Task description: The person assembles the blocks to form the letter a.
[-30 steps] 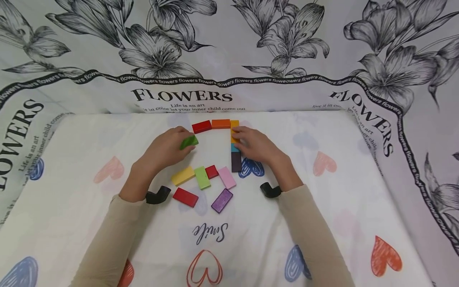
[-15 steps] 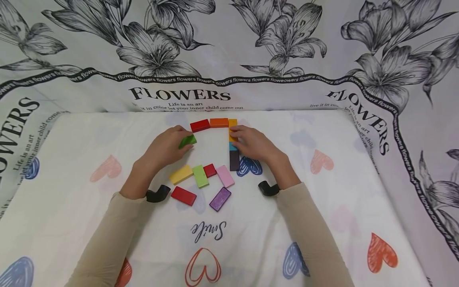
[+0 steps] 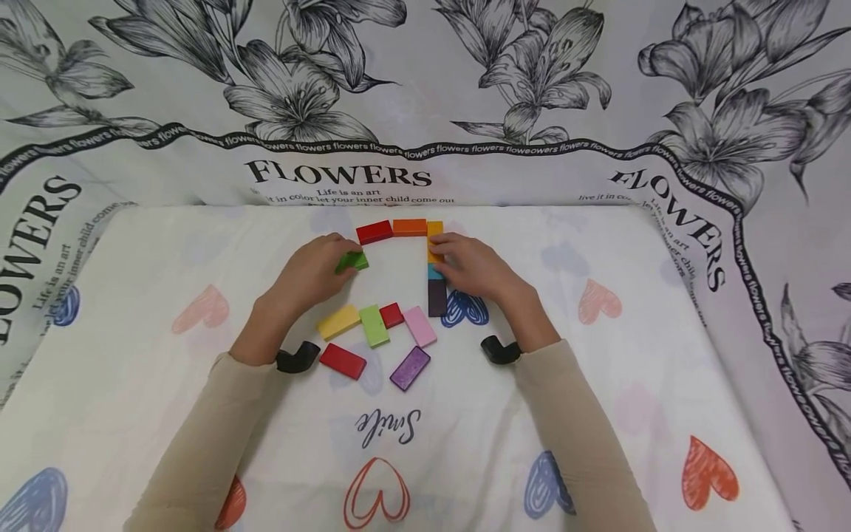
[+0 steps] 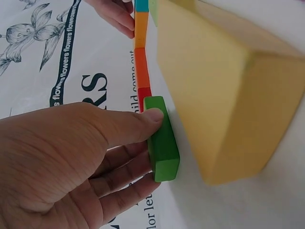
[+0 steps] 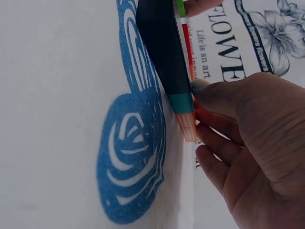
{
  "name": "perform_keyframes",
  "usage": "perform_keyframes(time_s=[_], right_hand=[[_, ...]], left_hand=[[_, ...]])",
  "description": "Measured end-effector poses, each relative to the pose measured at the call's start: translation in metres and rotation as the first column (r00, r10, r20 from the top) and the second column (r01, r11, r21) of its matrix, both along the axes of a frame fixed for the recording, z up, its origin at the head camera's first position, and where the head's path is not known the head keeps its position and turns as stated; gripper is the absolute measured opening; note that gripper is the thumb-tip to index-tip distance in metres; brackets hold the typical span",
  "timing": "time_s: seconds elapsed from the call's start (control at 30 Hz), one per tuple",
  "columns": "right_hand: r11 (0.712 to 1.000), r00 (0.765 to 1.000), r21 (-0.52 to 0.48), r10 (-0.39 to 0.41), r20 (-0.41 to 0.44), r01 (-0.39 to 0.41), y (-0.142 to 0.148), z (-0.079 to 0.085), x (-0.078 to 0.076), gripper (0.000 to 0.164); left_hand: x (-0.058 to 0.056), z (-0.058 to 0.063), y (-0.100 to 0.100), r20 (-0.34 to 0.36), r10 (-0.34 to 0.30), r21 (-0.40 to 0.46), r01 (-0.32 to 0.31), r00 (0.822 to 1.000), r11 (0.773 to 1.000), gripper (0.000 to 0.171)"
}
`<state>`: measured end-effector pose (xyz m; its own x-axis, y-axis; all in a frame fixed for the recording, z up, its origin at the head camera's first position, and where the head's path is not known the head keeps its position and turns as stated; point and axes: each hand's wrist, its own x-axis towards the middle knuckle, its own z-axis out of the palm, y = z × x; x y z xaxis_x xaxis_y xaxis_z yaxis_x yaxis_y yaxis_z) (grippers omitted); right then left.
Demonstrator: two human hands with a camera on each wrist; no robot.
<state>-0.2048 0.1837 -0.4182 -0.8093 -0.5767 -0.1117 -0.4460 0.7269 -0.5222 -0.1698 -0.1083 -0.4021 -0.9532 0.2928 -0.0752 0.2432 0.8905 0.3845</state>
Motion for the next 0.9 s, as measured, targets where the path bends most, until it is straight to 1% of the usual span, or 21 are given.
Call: perform_keyframes(time_s=[0.1, 0.23, 0.3, 0.4, 0.5, 0.67, 0.77, 0.9], right_hand=[[1.0, 1.0, -0.007, -0.001, -0.001, 0.001, 0.002, 0.0, 0.002, 0.047], [1.0, 1.0, 0.003, 0.001, -0.016, -0.001, 0.005, -0.002, 0.004, 0.047], [1.0, 1.0, 0.003, 0.006, -0.029, -0.006, 0.006, -0.002, 0.003, 0.046], [1.0, 0.999, -0.015, 0.02, -0.039, -0.021, 0.004, -0.002, 0.0, 0.046], [1.0, 0.999, -0.016, 0.023, -0.036, -0.024, 0.003, -0.002, -0.002, 0.046], [1.0, 1.0, -0.016, 0.011, -0.024, -0.011, 0.003, 0.001, -0.002, 0.047], [1.0, 1.0, -0.03, 0.005, -0.017, -0.006, 0.003, 0.0, -0.002, 0.047], [0.999, 1.0, -0.038, 0.005, -0.011, -0.005, 0.002, -0.002, 0.0, 0.047]], left_hand=[[0.0, -0.002, 0.002, 0.005, 0.003, 0.004, -0.003, 1.0, 1.0, 0.037], [0.002, -0.003, 0.007, 0.012, -0.033, 0.021, 0.033, 0.999, 0.999, 0.038], [0.002, -0.001, 0.01, 0.004, -0.051, 0.026, 0.051, 0.999, 0.998, 0.039], [0.001, 0.003, 0.012, -0.007, -0.058, 0.023, 0.058, 0.998, 0.998, 0.039], [0.001, 0.004, 0.016, -0.002, -0.071, 0.023, 0.072, 0.997, 0.997, 0.04], [-0.002, 0.01, 0.033, 0.014, -0.12, 0.021, 0.119, 0.993, 0.993, 0.039], [-0.004, 0.014, 0.044, 0.004, -0.147, 0.024, 0.147, 0.989, 0.989, 0.038], [-0.004, 0.015, 0.052, -0.006, -0.159, 0.029, 0.159, 0.987, 0.987, 0.037]])
